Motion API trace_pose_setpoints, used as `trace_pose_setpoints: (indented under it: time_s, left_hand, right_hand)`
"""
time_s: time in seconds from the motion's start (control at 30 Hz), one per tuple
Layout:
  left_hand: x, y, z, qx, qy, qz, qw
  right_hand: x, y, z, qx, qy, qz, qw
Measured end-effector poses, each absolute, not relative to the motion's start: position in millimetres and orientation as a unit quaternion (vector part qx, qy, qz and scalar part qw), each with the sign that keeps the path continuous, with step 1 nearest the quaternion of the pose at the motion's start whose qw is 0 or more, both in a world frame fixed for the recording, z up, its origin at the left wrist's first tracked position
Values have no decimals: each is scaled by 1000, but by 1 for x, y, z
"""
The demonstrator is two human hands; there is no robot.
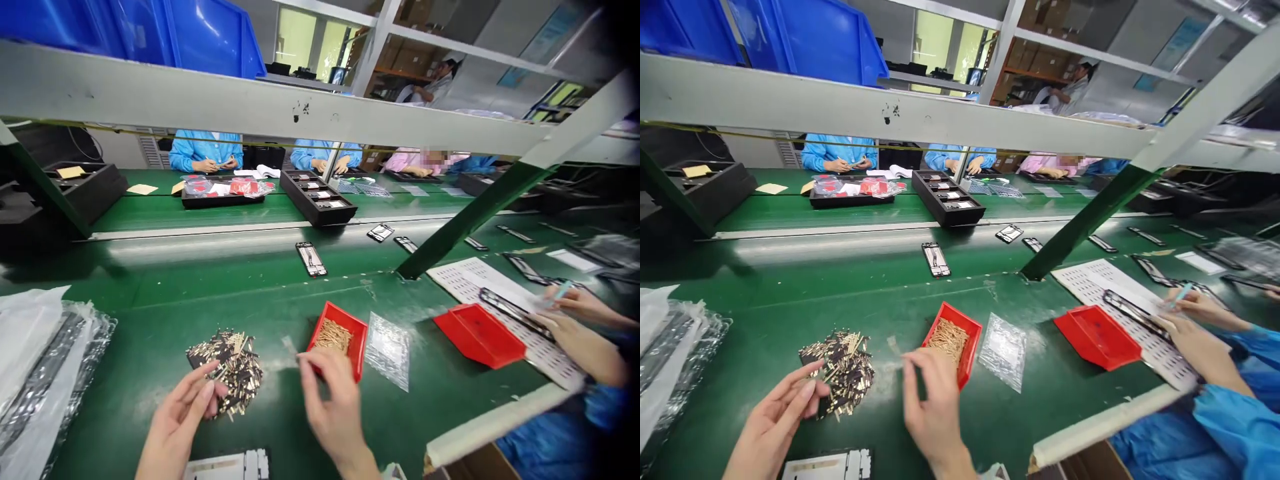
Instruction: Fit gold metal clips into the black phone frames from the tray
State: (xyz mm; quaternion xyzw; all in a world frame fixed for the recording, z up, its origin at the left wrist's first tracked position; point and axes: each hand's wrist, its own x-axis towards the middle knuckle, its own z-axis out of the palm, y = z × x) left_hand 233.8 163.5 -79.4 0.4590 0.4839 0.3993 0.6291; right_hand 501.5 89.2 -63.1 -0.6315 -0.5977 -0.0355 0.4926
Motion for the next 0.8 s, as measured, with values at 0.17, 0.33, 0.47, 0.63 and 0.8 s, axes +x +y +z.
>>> trace_pose_setpoints:
  time_s: [0.17, 0.33, 0.47, 0.63, 0.8]
  left_hand:
    - [229, 133, -75, 474, 501, 273, 671]
    - [256, 121, -84, 460, 461, 176, 738]
    - [266, 123, -82, 470, 444, 124, 753]
    - [269, 122, -70, 524, 445, 114, 717]
    - [271, 116, -72, 566, 449, 101, 684]
  right_hand:
    - [572, 57, -65, -742, -543, -209, 333]
    - [527, 45, -57, -644, -671, -106, 352]
    - [479, 46, -51, -536, -779, 17, 323]
    - [468, 50, -62, -534, -785, 11, 313]
    - [470, 46, -67, -529, -793, 6, 302]
